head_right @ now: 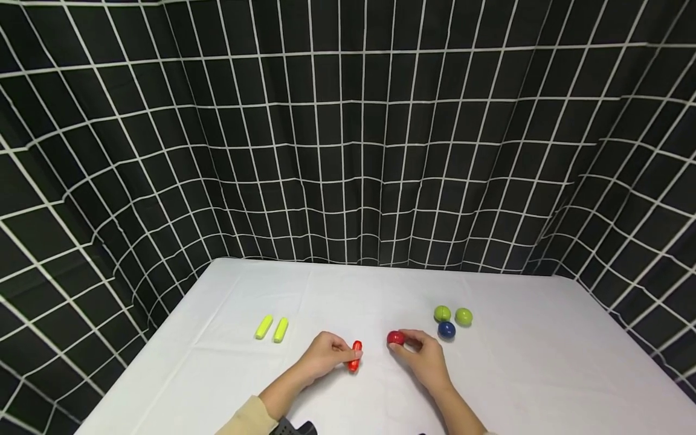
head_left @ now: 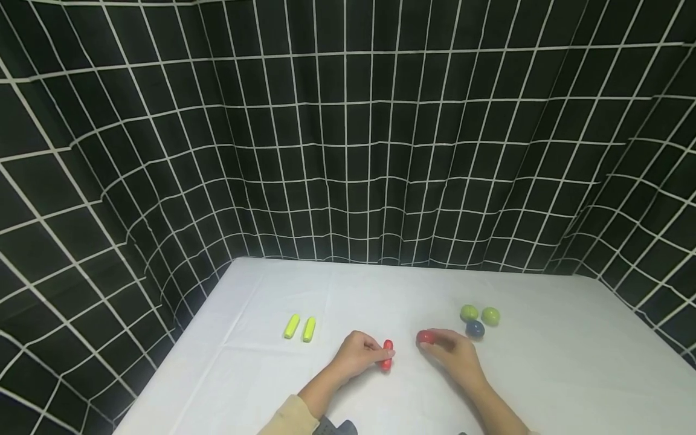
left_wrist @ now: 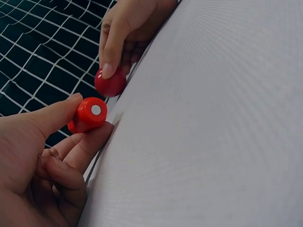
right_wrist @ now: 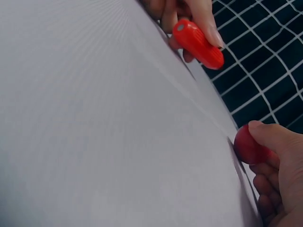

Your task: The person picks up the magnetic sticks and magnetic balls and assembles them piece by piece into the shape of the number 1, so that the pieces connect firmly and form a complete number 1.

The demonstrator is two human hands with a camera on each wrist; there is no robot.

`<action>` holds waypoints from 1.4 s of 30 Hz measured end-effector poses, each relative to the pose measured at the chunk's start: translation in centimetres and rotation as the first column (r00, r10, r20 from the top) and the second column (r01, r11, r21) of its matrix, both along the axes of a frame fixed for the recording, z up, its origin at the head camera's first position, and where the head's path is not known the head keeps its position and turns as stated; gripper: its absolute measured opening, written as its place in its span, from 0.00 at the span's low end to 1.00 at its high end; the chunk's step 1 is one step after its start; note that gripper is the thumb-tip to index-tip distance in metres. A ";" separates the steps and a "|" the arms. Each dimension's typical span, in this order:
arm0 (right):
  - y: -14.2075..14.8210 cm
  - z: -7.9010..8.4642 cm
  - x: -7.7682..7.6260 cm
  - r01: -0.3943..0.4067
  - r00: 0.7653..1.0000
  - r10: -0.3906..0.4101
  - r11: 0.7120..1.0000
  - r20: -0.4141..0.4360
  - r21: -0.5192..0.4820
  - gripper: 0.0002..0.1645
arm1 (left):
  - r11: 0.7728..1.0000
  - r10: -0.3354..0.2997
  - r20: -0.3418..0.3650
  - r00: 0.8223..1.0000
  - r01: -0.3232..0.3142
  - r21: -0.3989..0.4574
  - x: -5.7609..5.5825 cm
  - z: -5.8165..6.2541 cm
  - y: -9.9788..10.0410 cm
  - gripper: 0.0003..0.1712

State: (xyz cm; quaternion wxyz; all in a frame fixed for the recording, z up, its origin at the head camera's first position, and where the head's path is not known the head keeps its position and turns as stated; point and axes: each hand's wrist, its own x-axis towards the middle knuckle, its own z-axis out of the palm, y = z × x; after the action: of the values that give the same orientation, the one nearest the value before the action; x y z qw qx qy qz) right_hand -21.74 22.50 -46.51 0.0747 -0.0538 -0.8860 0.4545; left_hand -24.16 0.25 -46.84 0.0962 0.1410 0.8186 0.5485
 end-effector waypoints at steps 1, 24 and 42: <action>-0.2 -0.1 -0.2 -0.003 1.000 0.003 1.000 -0.009 -0.003 0.31 | 1.000 0.002 0.001 1.000 -0.002 -0.001 0.0 0.0 0.0 0.18; -3.9 -0.7 -2.9 -0.152 0.983 0.144 0.986 -0.115 -0.068 0.25 | 1.000 0.002 -0.013 1.000 -0.002 0.004 0.0 -0.1 0.0 0.17; -4.1 -0.7 -3.0 -0.216 0.974 0.203 0.968 -0.106 -0.128 0.24 | 1.000 0.022 -0.019 1.000 -0.022 -0.013 0.1 0.2 0.0 0.17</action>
State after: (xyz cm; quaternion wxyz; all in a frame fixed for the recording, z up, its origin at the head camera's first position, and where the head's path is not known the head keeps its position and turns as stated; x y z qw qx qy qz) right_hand -24.74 18.40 -47.18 0.0630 0.0559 -0.8485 0.5225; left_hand -24.10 0.25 -46.61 0.0833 0.1366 0.8246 0.5426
